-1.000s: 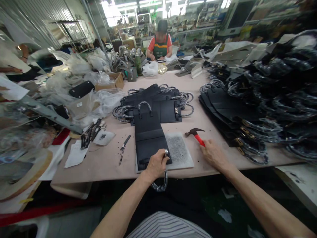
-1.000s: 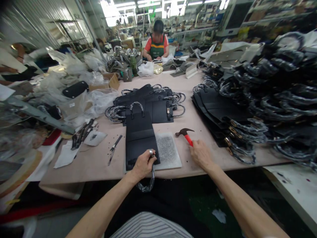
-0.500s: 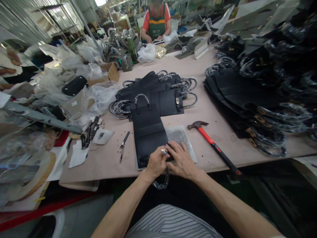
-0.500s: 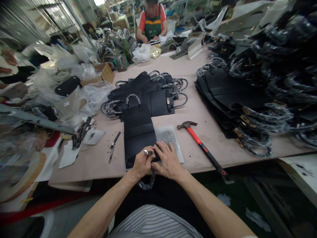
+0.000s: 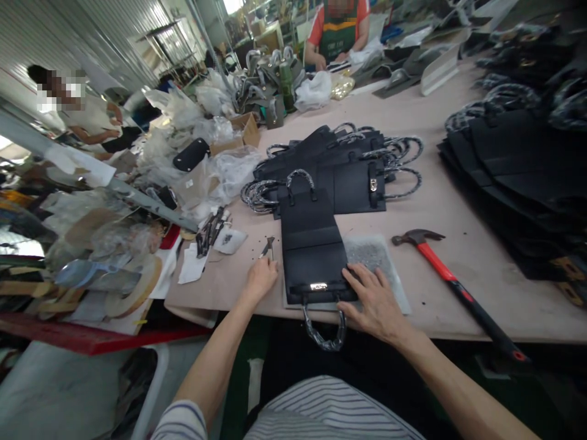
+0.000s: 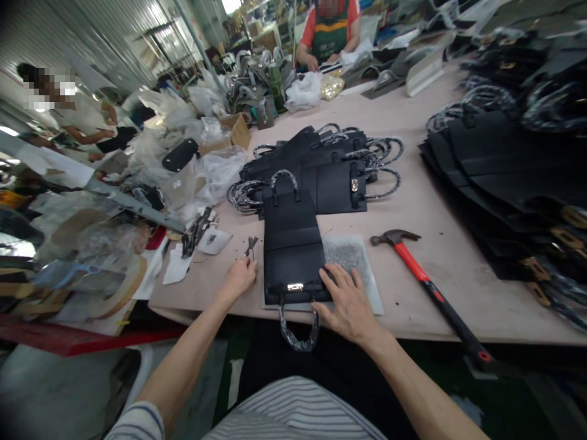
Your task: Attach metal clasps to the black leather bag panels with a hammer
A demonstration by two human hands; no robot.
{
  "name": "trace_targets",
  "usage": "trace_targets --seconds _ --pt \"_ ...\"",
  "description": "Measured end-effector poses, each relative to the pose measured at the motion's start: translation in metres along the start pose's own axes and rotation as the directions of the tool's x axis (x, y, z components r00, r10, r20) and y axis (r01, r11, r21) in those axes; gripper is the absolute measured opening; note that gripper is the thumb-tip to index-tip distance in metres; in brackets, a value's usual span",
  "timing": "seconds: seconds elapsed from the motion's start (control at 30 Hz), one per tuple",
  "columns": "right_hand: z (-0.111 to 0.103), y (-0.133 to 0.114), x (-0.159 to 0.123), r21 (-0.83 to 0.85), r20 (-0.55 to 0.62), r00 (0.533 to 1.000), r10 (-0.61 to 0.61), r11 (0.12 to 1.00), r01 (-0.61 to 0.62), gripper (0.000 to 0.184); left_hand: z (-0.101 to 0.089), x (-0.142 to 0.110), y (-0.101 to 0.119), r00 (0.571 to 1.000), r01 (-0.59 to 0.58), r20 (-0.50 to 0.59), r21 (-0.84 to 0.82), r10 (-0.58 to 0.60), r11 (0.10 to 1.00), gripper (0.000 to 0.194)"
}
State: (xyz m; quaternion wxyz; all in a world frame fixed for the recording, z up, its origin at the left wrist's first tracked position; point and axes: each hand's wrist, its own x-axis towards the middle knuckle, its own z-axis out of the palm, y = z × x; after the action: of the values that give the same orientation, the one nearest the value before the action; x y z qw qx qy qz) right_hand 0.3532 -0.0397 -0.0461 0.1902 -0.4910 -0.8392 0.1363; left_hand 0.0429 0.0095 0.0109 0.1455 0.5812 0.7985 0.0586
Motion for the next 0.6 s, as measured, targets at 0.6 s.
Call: trace_targets --seconds 0.6 --pt "-0.027 -0.005 0.018 0.137 0.213 0.903 -0.372 0.927 0.35 0.034 0.018 -0.07 -0.015 0.633 -0.74 0.081 -0.232 0.77 0.632 0.065"
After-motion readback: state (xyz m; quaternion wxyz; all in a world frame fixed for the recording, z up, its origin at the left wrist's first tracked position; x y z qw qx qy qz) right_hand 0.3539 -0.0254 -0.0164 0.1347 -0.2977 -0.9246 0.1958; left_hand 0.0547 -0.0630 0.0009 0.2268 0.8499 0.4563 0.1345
